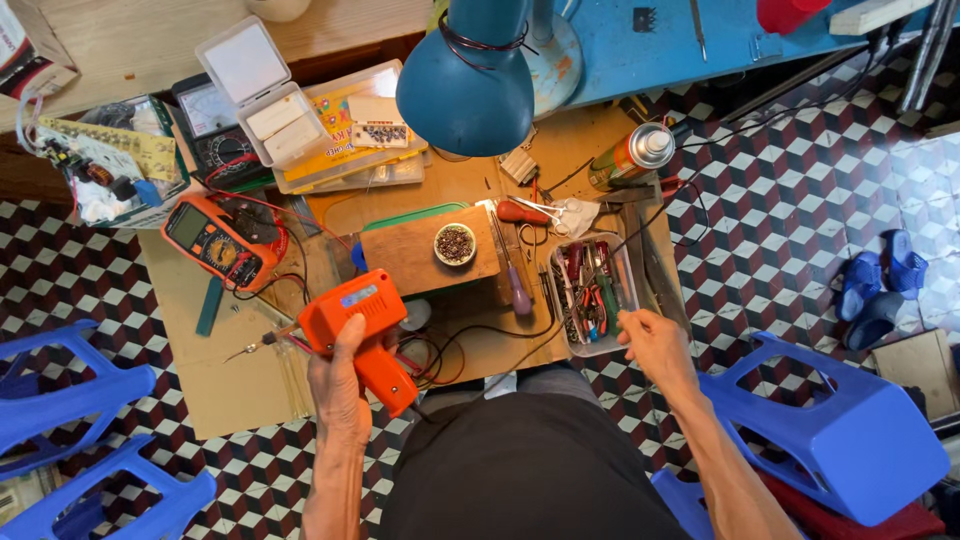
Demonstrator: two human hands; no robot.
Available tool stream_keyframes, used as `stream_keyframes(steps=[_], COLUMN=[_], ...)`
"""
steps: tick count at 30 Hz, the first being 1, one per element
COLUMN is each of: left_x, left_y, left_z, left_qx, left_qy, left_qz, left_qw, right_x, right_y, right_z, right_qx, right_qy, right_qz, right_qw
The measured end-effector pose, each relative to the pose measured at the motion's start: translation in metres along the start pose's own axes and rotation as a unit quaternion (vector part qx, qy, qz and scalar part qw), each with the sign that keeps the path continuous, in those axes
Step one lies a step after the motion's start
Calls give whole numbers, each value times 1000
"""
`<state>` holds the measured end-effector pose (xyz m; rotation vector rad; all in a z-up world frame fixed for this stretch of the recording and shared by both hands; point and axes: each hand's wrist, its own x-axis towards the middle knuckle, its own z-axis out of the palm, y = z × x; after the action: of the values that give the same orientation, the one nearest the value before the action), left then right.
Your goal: The person uses a soldering iron to heat and work on small electronic components in a small container on a wooden block. They repeatedly apply heat to the components, then set the tool down and open a green plastic container.
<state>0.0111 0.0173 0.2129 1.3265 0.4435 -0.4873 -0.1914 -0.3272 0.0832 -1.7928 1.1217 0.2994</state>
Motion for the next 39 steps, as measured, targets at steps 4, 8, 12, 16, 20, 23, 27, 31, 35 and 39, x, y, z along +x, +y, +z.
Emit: stream_keyframes(steps=[4, 8, 12, 16, 20, 23, 27, 31, 35, 39], left_x=[5, 10, 23, 35, 44, 44, 48, 55, 61, 68], left_y=[-3, -5, -9, -10, -13, -15, -13, -14, -15, -20], left_z=[5, 3, 4, -6, -6, -6, -2, 2, 5, 6], left_qx=[-40, 13, -5, -42, -49, -33, -35, -38, -32, -11], left_qy=[19, -26, -89, -128, -123, -138, -135, -125, -120, -98], left_qz=[-51, -12, -11, -42, -46, -32, -33, -41, -31, -23], left_qw=[998, 1000, 996, 990, 990, 989, 990, 991, 992, 995], right_x=[19, 32, 47, 59, 61, 48, 3, -41, -69, -84], right_y=[-11, -39, -53, -58, -72, -85, -81, -56, -61, -108], right_z=[63, 129, 158, 172, 164, 149, 91, 8, -53, -64], right_qx=[-68, -197, -241, -245, -243, -253, -254, -198, -99, -101], right_qy=[-104, -11, 22, 75, 53, -5, -33, -22, 22, 35], right_qz=[-111, -259, -176, -191, -170, -99, -38, -1, -88, -222], right_qw=[986, 946, 954, 948, 954, 962, 966, 980, 991, 969])
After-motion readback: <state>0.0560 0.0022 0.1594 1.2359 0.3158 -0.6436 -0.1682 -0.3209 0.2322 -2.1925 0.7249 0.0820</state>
